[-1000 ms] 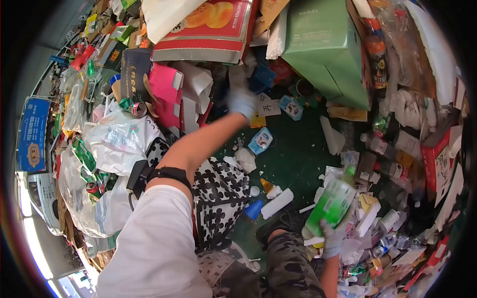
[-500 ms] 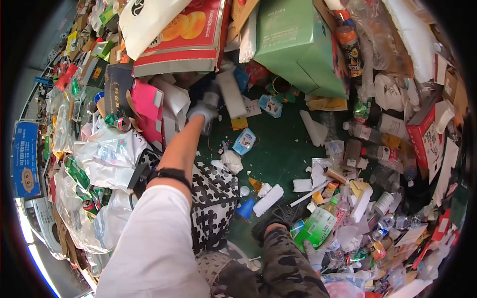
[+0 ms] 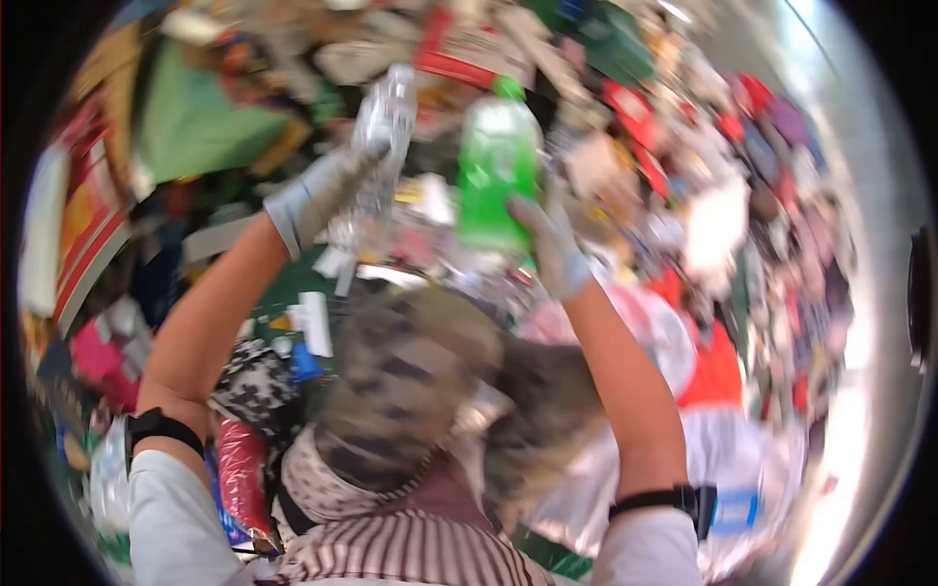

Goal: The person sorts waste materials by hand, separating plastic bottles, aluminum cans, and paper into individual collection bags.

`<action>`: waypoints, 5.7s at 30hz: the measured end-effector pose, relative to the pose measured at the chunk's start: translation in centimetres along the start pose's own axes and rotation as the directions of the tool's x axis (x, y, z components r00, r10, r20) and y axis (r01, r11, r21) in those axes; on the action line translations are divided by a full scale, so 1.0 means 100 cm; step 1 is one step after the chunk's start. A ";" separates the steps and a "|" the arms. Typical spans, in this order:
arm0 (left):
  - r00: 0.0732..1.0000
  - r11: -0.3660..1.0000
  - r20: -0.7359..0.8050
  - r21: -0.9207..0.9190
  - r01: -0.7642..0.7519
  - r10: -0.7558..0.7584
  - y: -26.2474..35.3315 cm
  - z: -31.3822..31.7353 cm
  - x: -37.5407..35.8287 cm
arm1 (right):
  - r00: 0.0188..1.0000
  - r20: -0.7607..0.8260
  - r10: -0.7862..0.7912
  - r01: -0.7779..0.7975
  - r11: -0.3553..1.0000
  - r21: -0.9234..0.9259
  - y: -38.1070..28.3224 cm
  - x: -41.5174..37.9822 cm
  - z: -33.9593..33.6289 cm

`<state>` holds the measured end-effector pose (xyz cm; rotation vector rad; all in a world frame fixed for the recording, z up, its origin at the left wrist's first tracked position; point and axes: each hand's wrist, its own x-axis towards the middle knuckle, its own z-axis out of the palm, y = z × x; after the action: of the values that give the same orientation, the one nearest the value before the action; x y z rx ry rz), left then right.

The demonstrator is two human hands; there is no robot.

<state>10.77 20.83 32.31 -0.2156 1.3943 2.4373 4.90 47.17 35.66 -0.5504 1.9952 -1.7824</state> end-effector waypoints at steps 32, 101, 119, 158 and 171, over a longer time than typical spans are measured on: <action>0.962 0.579 -0.114 0.814 -0.052 0.246 -0.247 0.382 0.167 | 0.611 -0.770 0.180 -0.635 -0.468 -0.614 0.152 -0.255 -0.218; 0.936 0.841 -0.177 -0.510 0.178 -0.305 -0.234 -0.068 0.204 | 0.907 -0.351 0.231 -0.408 0.285 -0.868 0.345 0.020 -0.110; 0.952 0.574 0.117 -0.775 0.265 -0.282 -0.227 -0.121 0.185 | 0.861 -0.464 0.210 -0.505 0.471 -0.723 0.303 0.176 -0.089; 0.907 0.609 0.025 -0.733 0.303 -0.421 -0.265 -0.064 0.198 | 0.809 0.284 0.516 -0.576 0.792 0.202 0.328 0.053 -0.120; 0.884 0.841 0.399 -0.367 0.397 -0.244 -0.088 0.050 0.182 | 0.962 -0.271 0.024 0.133 0.829 0.544 0.157 -0.026 -0.097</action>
<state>-3.07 32.98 22.51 -0.1157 0.5878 2.3198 1.46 58.32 21.11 -0.1804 1.4849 -2.4485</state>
